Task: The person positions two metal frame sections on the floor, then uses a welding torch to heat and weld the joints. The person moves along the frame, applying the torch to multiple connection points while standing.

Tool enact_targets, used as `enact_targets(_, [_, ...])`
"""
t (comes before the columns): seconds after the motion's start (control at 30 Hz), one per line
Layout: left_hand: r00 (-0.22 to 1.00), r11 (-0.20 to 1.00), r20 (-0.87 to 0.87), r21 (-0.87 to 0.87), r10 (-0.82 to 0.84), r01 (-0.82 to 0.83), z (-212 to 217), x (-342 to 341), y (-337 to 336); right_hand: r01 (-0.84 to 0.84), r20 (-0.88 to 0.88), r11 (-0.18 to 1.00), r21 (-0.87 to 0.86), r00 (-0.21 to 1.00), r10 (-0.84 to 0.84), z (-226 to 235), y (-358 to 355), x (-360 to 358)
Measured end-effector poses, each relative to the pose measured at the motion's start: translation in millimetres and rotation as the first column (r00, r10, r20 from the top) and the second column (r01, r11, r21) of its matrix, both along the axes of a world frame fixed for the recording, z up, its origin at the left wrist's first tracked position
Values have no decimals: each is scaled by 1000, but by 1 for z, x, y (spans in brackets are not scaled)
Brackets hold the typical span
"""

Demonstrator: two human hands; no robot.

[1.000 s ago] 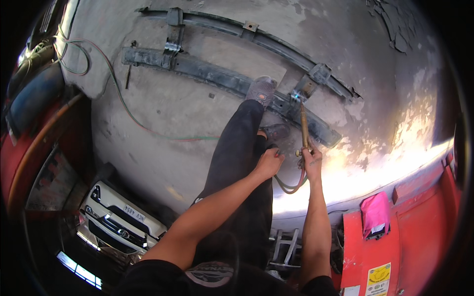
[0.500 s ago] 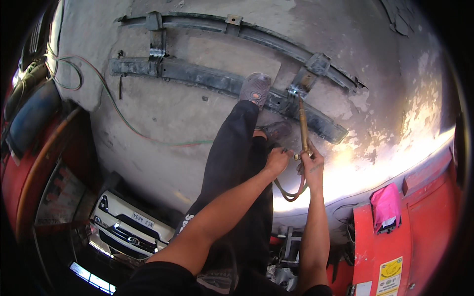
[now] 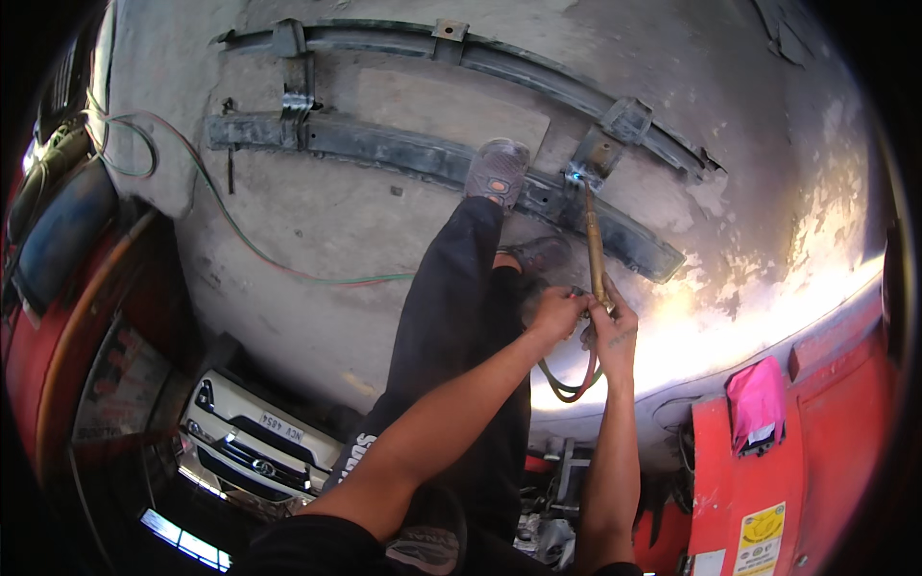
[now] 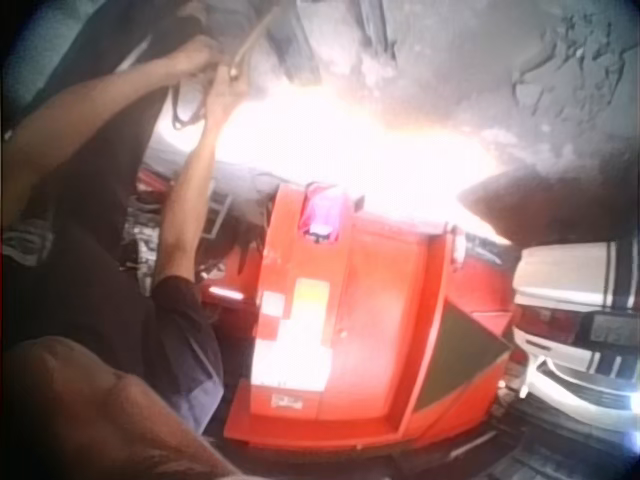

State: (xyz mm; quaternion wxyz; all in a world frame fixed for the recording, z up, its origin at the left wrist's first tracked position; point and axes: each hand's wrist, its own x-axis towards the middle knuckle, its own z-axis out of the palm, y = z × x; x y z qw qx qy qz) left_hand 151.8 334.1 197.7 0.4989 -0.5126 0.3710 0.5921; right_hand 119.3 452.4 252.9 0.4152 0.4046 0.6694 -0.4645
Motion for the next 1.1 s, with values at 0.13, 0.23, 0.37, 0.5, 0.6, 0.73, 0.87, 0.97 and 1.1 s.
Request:
enact_targets(0.13, [1000, 999, -10, -46, -10, 9, 1, -4, 2, -8, 50, 1000, 5, 999, 7, -1, -1, -3])
enact_targets(0.23, [1000, 999, 3, -49, 12, -11, 3, -5, 1, 20, 54, 1000, -3, 998, -20, -2, -3, -3])
enact_targets(0.37, [997, 997, -16, -2, 75, -75, 2, -1, -2, 6, 36, 1000, 9, 999, -6, -1, -5, -4])
enact_targets(0.5, [989, 989, -9, -23, 146, -146, 0, 3, 1, -22, -3, 999, 30, 1000, 22, -5, -5, 1])
enact_targets(0.6, [996, 995, 7, -51, 83, -83, 1, 0, 2, -15, 45, 999, 45, 999, 13, 1, -8, -5])
enact_targets(0.73, [995, 995, -6, -5, 104, -104, -3, 4, 1, -3, 51, 999, 34, 999, 2, 1, -8, -7])
enact_targets(0.87, [995, 995, -1, -10, 97, -97, -4, 4, 0, -44, 17, 999, 30, 999, 43, -4, -5, -3])
enact_targets(0.97, [995, 995, -15, -18, 94, -95, -3, 2, -2, -17, 35, 1000, 26, 999, 16, -1, -10, -7])
enact_targets(1.1, [996, 995, -22, -21, 92, -92, 0, -5, -3, -6, 28, 999, 33, 1000, 5, 3, -14, -12])
